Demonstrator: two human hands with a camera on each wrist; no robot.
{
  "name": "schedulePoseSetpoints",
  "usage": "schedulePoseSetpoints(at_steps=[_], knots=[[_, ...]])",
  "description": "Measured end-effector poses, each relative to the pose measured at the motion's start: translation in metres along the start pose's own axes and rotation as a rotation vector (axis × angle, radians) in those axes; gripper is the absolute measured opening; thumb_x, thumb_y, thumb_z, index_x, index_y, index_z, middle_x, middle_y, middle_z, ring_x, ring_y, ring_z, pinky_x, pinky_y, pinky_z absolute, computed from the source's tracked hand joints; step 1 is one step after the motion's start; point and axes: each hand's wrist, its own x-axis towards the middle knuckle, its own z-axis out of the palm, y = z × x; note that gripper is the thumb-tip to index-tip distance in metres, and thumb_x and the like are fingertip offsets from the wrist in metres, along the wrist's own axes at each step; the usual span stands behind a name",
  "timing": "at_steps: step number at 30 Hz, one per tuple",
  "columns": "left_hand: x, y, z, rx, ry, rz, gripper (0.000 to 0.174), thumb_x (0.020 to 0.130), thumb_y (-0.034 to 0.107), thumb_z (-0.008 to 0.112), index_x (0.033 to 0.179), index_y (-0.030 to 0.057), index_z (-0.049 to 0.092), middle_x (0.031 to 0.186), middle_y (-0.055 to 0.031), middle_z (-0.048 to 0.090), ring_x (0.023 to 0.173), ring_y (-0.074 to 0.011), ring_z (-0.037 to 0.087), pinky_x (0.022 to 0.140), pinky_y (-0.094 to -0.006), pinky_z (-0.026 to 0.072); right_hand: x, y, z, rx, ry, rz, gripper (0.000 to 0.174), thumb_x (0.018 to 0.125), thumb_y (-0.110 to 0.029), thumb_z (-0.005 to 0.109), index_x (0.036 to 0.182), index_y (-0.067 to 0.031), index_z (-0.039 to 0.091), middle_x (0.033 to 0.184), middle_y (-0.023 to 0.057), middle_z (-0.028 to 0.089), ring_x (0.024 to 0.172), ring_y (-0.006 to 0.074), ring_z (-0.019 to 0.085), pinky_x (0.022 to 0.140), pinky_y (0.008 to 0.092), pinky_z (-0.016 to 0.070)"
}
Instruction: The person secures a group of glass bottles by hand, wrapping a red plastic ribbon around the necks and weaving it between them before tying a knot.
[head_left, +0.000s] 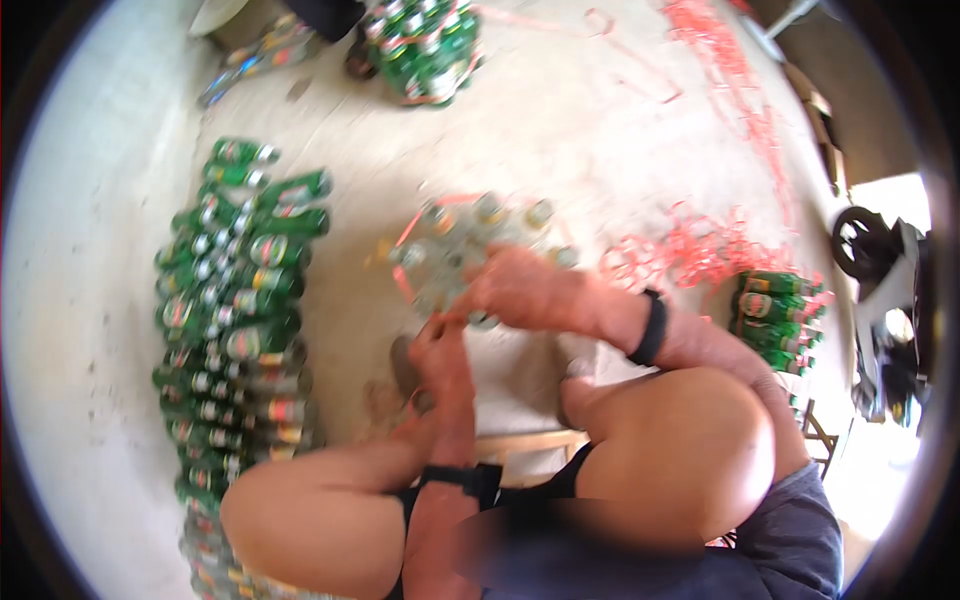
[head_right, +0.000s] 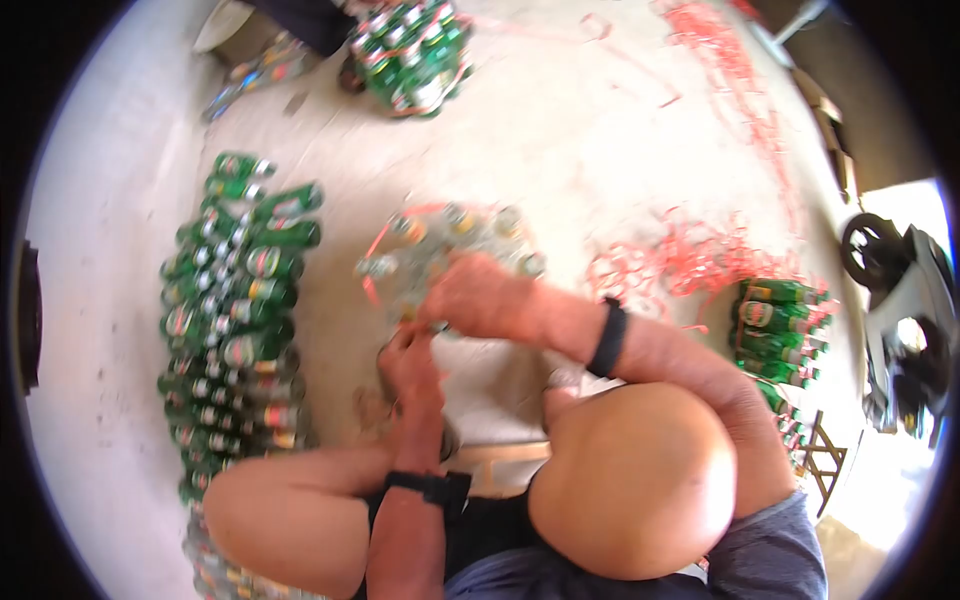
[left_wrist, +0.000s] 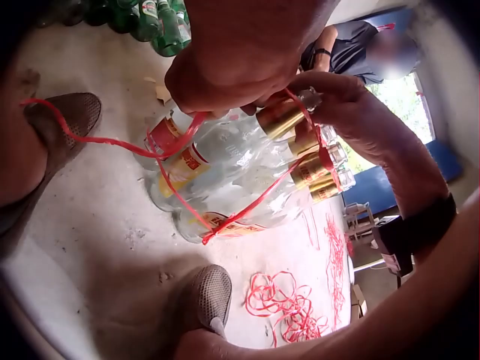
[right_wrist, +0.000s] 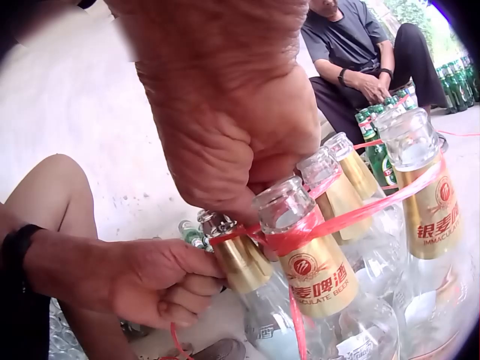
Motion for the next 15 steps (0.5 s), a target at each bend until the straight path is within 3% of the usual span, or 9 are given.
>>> schedulePoseSetpoints(at_steps=[2, 3, 5, 7, 10, 13, 15], knots=[[-0.009, 0.034, 0.003, -0.070, 0.004, -0.286, 0.019, 0.100, 0.021, 0.074, 0.088, 0.0057, 0.074, 0.066, 0.0076, 0.049, 0.055, -0.0055, 0.039, 0.042, -0.0290, 0.0278, 0.004, -0.006, -0.001, -0.023, -0.037, 0.040, 0.033, 0.083, -0.011, 0.070, 0.108, -0.0306, 0.080, 0.081, 0.0017, 0.070, 0.084, 0.0240, 0.072, 0.077, 0.0415, 0.0519], [-0.005, 0.021, 0.002, -0.103, -0.016, -0.271, 0.018, 0.101, 0.021, 0.073, 0.091, 0.0070, 0.074, 0.065, 0.0080, 0.047, 0.053, -0.0055, 0.038, 0.042, -0.0286, 0.0276, 0.005, -0.006, -0.001, -0.037, -0.066, 0.057, 0.030, 0.083, -0.012, 0.070, 0.105, -0.0299, 0.080, 0.081, 0.0020, 0.071, 0.084, 0.0243, 0.073, 0.076, 0.0424, 0.0526], [0.000, 0.006, 0.000, -0.150, -0.031, -0.278, 0.016, 0.102, 0.022, 0.071, 0.093, 0.0093, 0.072, 0.064, 0.0084, 0.044, 0.048, -0.0057, 0.036, 0.042, -0.0283, 0.0270, -0.004, -0.001, -0.010, 0.015, 0.093, 0.079, 0.018, 0.084, -0.016, 0.070, 0.097, -0.0263, 0.078, 0.079, 0.0037, 0.072, 0.080, 0.0271, 0.074, 0.070, 0.0447, 0.0554], [0.003, 0.006, 0.003, -0.174, -0.020, -0.326, 0.016, 0.103, 0.023, 0.070, 0.092, 0.0114, 0.070, 0.062, 0.0085, 0.041, 0.045, -0.0061, 0.035, 0.042, -0.0283, 0.0263, 0.007, -0.008, 0.000, -0.121, -0.020, 0.041, 0.009, 0.087, -0.020, 0.070, 0.092, -0.0232, 0.077, 0.077, 0.0059, 0.072, 0.076, 0.0305, 0.075, 0.062, 0.0467, 0.0571], [-0.005, 0.032, 0.000, -0.165, -0.032, -0.389, 0.027, 0.098, 0.031, 0.078, 0.083, 0.0093, 0.070, 0.066, 0.0063, 0.047, 0.053, -0.0064, 0.036, 0.044, -0.0296, 0.0276, 0.014, -0.003, 0.011, -0.046, 0.096, 0.039, 0.007, 0.088, -0.024, 0.071, 0.093, -0.0217, 0.077, 0.076, 0.0073, 0.072, 0.075, 0.0320, 0.076, 0.056, 0.0466, 0.0567], [-0.007, 0.053, -0.001, -0.137, -0.036, -0.521, 0.031, 0.101, 0.034, 0.075, 0.085, 0.0077, 0.070, 0.067, 0.0037, 0.052, 0.056, -0.0081, 0.044, 0.048, -0.0310, 0.0340, 0.021, -0.002, 0.003, -0.109, -0.034, 0.052, 0.008, 0.090, -0.026, 0.071, 0.095, -0.0218, 0.076, 0.076, 0.0076, 0.072, 0.075, 0.0311, 0.076, 0.055, 0.0461, 0.0569], [0.022, -0.014, 0.020, -0.092, -0.111, -0.254, 0.032, 0.102, 0.033, 0.073, 0.087, 0.0052, 0.072, 0.069, 0.0008, 0.058, 0.061, -0.0098, 0.050, 0.052, -0.0328, 0.0394, 0.020, -0.003, -0.007, -0.130, -0.037, 0.050, 0.011, 0.088, -0.022, 0.072, 0.097, -0.0262, 0.076, 0.077, 0.0054, 0.073, 0.076, 0.0296, 0.077, 0.060, 0.0443, 0.0588]])
